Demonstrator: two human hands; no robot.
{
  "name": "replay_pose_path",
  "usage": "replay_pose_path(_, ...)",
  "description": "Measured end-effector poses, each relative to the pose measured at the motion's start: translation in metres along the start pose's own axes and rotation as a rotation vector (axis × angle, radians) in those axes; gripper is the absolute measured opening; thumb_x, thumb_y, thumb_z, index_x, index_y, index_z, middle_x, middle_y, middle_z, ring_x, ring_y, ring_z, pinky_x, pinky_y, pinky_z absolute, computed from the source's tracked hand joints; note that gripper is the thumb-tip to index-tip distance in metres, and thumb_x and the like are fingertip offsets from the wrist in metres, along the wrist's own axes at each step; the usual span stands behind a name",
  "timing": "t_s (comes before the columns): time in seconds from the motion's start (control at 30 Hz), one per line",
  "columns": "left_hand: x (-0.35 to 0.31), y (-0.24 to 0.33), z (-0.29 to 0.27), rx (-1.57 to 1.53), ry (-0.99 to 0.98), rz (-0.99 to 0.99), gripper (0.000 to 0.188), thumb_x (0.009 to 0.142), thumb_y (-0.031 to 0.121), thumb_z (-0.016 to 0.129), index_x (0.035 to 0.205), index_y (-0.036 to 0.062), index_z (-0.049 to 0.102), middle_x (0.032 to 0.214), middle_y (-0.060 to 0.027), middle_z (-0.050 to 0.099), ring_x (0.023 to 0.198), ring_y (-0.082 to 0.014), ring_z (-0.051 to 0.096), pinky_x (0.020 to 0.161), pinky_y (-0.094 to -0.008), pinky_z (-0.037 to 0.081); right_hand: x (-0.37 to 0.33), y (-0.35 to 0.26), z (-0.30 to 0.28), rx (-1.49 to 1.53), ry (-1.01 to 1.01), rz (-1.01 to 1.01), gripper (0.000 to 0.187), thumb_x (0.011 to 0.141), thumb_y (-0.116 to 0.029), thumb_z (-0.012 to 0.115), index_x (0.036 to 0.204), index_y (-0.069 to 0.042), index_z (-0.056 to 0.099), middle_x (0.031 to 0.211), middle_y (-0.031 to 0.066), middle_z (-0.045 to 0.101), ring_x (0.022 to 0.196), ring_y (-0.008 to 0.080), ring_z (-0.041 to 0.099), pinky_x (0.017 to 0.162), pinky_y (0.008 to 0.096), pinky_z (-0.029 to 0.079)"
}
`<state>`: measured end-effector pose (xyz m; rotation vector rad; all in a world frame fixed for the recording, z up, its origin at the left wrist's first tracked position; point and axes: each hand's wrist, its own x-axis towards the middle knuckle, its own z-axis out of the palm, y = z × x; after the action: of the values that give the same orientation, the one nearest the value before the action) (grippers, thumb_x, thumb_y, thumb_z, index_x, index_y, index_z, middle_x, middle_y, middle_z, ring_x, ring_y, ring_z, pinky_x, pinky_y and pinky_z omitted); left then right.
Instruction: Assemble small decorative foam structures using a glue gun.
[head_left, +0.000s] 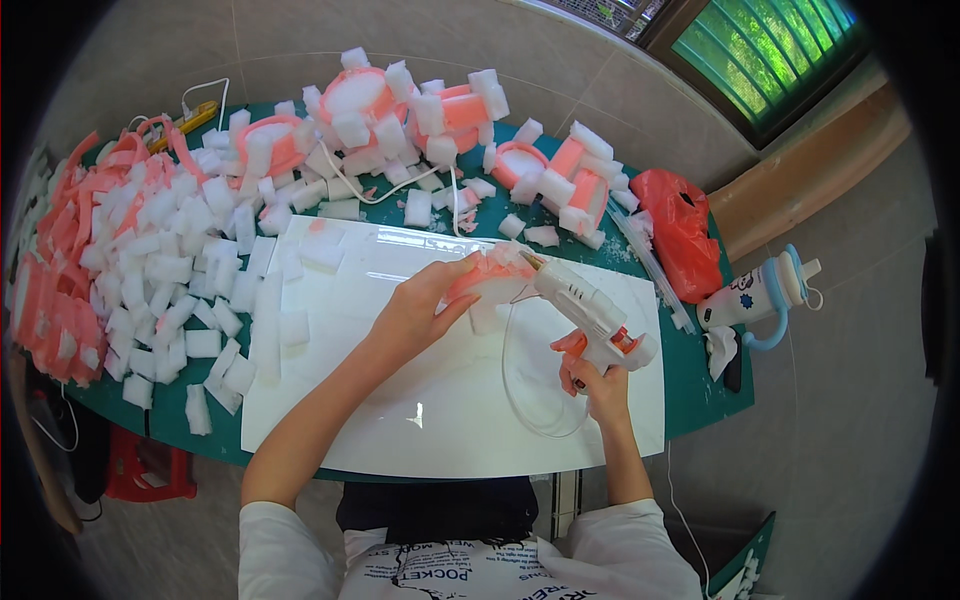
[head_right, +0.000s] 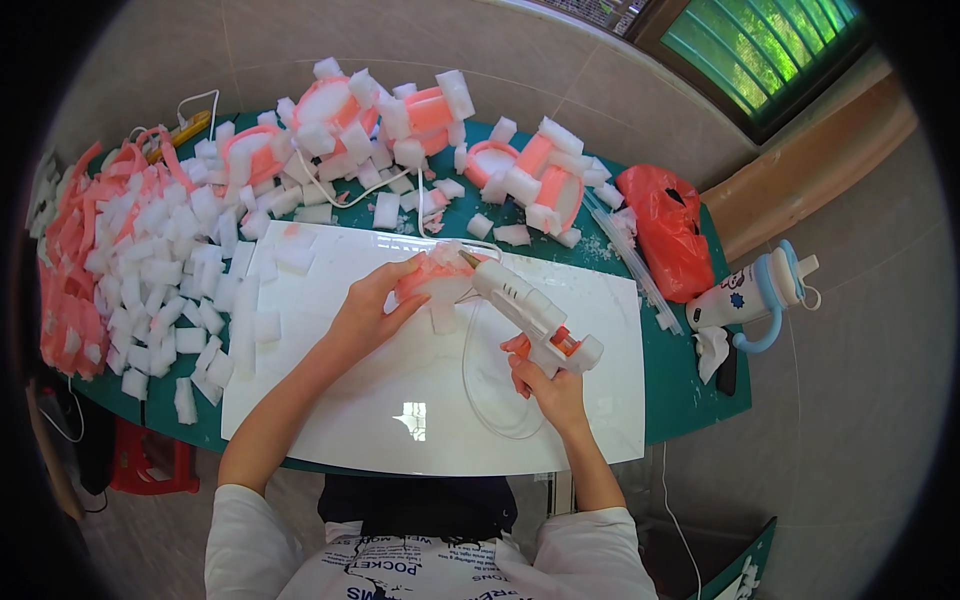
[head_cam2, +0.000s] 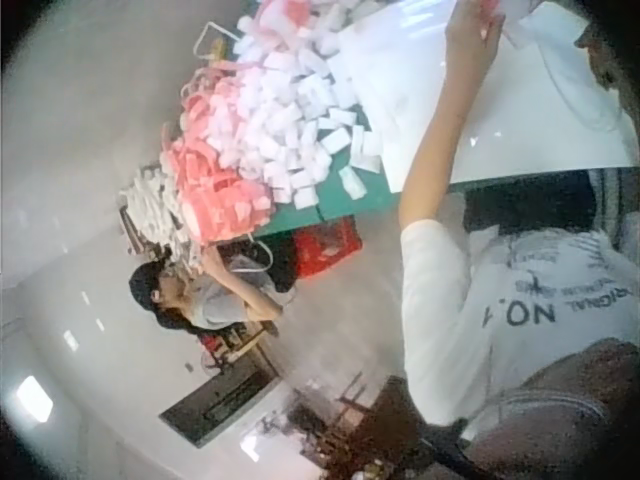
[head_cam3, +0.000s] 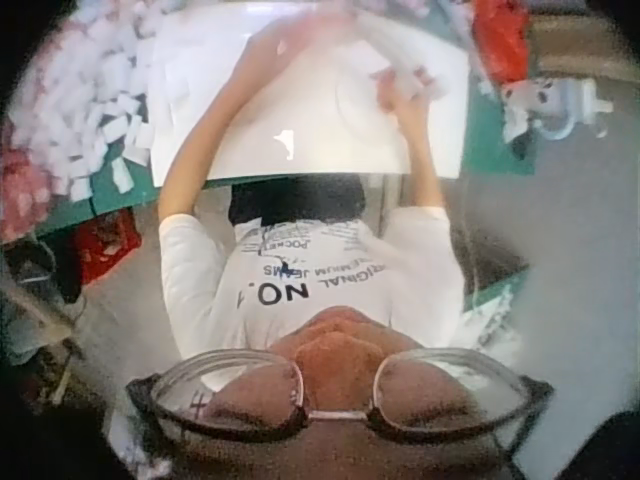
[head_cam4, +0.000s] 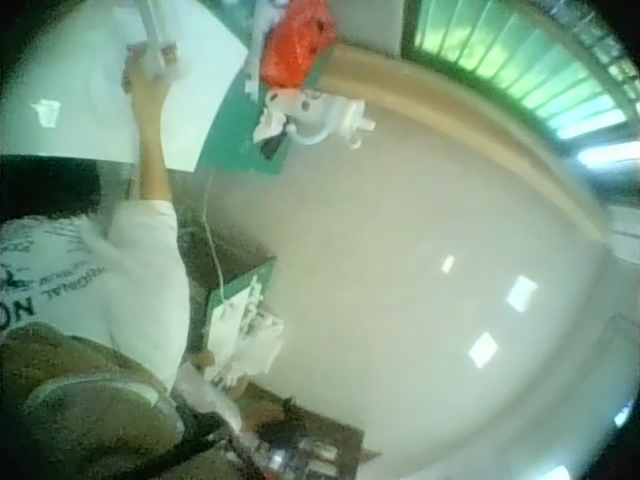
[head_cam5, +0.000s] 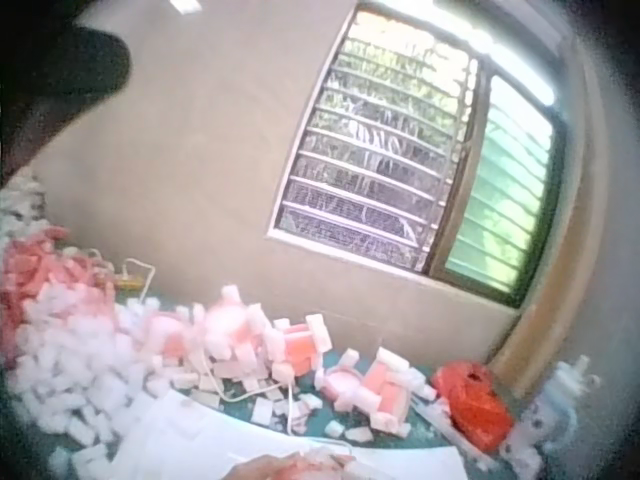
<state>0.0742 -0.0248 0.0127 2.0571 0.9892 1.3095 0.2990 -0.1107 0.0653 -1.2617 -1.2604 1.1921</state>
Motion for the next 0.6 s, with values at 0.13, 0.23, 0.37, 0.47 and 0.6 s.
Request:
replay_pose_path(0.13,-0.0006,-0.0001,0.001,0.009,0.006,0.004,0.041,0.075,0.01,0.069,0.112,0.0026,0.051,0.093,-0.0157,0.061,0.081,-0.028,0.06,0.072,-0.0309,0.048,0.0017,0.0026,-0.0021,0.029,0.004,-0.015,0.008,0.077,-0.003,0.057,0.084,0.001,0.056,0.065,0.0034,0.054,0.044,0.0072,0.043,0.04,0.0223,0.033)
replay_pose_path(0.23,-0.0011,-0.001,0.0016,0.022,-0.006,-0.006,0.042,0.075,0.009,0.069,0.113,0.0033,0.051,0.092,-0.0154,0.06,0.08,-0.0278,0.06,0.072,-0.0307,0.048,0.001,0.0032,-0.0017,0.04,-0.004,-0.034,0.007,0.077,-0.003,0.057,0.082,0.001,0.055,0.061,0.0029,0.051,0.043,0.0074,0.043,0.04,0.0223,0.033)
replay_pose_path(0.37,-0.001,-0.0007,0.0018,0.017,0.012,0.025,0.043,0.075,0.009,0.068,0.114,0.0039,0.05,0.092,-0.0154,0.06,0.08,-0.0278,0.06,0.071,-0.0308,0.048,0.0024,0.0014,0.0012,0.032,0.066,0.006,0.015,0.07,-0.01,0.061,0.078,-0.001,0.052,0.054,0.0039,0.049,0.038,0.0111,0.044,0.038,0.0235,0.03)
replay_pose_path(0.47,-0.0009,-0.0004,0.0013,0.017,0.004,0.011,0.041,0.076,0.009,0.068,0.112,0.0037,0.05,0.093,-0.0158,0.061,0.081,-0.0282,0.061,0.072,-0.031,0.048,0.0028,0.0016,-0.0008,0.035,0.061,0.021,0.014,0.071,-0.01,0.062,0.077,-0.002,0.052,0.053,0.0038,0.049,0.038,0.011,0.044,0.037,0.0234,0.029)
replay_pose_path(0.6,0.0002,0.0022,-0.0001,0.013,-0.01,-0.008,0.04,0.076,0.009,0.068,0.11,0.003,0.05,0.095,-0.0164,0.061,0.083,-0.0285,0.061,0.073,-0.0309,0.048,0.0006,-0.0011,-0.0021,0.019,0.032,0.028,0.008,0.076,-0.006,0.056,0.078,-0.003,0.049,0.053,0.001,0.046,0.042,0.0074,0.042,0.04,0.0221,0.031)
